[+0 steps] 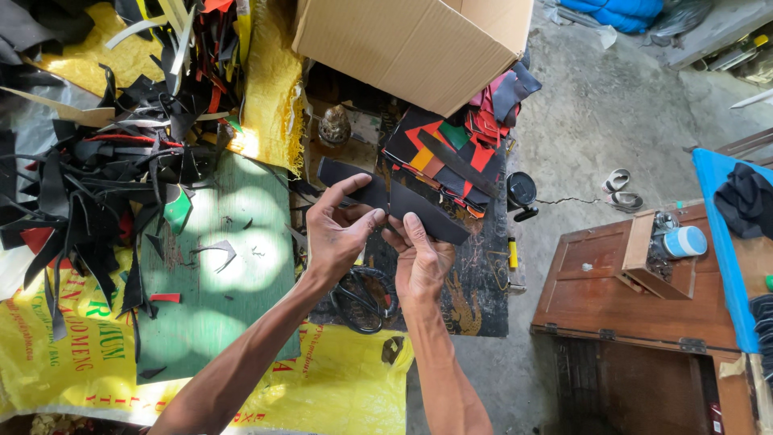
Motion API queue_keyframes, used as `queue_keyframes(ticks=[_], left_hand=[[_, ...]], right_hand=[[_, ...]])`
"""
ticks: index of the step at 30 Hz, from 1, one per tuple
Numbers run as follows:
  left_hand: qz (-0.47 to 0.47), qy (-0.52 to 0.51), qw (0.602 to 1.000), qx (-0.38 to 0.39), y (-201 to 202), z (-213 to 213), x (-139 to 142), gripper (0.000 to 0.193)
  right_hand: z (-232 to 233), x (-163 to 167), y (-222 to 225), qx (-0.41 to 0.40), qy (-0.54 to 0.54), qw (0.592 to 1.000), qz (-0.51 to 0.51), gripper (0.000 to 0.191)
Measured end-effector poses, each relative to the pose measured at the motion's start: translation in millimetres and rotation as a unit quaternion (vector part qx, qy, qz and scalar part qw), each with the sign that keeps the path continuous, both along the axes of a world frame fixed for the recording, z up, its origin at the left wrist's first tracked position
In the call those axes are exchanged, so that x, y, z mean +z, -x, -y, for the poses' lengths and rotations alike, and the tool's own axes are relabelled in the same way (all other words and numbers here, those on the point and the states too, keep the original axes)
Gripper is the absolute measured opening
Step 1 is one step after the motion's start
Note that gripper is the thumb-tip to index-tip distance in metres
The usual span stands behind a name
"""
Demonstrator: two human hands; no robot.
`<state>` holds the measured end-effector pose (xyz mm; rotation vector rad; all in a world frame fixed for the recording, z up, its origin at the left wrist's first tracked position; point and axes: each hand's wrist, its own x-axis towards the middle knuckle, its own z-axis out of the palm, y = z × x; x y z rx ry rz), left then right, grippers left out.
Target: The person handles black rubber strips at a cluttered work table, folding and aligning them by hand, then uses large scissors to trim the strips and places trimmed pieces with a pile of cut rubber scraps.
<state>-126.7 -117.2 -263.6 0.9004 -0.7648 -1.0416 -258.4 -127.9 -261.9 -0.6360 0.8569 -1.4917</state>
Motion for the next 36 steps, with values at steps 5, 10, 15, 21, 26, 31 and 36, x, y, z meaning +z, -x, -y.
queue_keyframes(ticks=[5,10,15,21,26,31,36], left_hand=[[0.012,-0.006,1.000,0.002,-0.7,0.5,-0.2,0.053],[0.046,-0.005,0.999,0.014,-0.7,-1.5,-3.4,0.052],[0.047,0.008,0.999,0.018,-1.2,-0.7,-6.4,0.051],[0.056,-0.002,0.998,0.022,-1.5,-0.7,-9.1,0.052],[0.056,0.001,0.998,0.030,-0.6,-1.4,-9.8,0.052],[0.088,-0.006,0.995,0.047,2.2,-4.6,-7.5,0.051],[0.130,-0.017,0.988,0.081,5.1,-8.1,-2.0,0.054]], right_hand=[[1.5,-3.8,0.3,0.005,-0.001,1.000,0.003,0.021],[1.7,-8.2,0.3,0.014,0.005,1.000,0.004,0.021],[3.5,-10.4,-1.1,0.016,0.002,1.000,0.005,0.021],[1.9,-9.4,-3.3,0.010,0.003,1.000,-0.012,0.022],[0.0,-6.9,-6.6,0.002,0.023,0.999,-0.040,0.022],[-0.4,-7.4,-8.6,-0.008,0.031,0.999,-0.035,0.022],[-6.0,-15.6,-3.4,0.028,0.047,0.998,-0.017,0.025]])
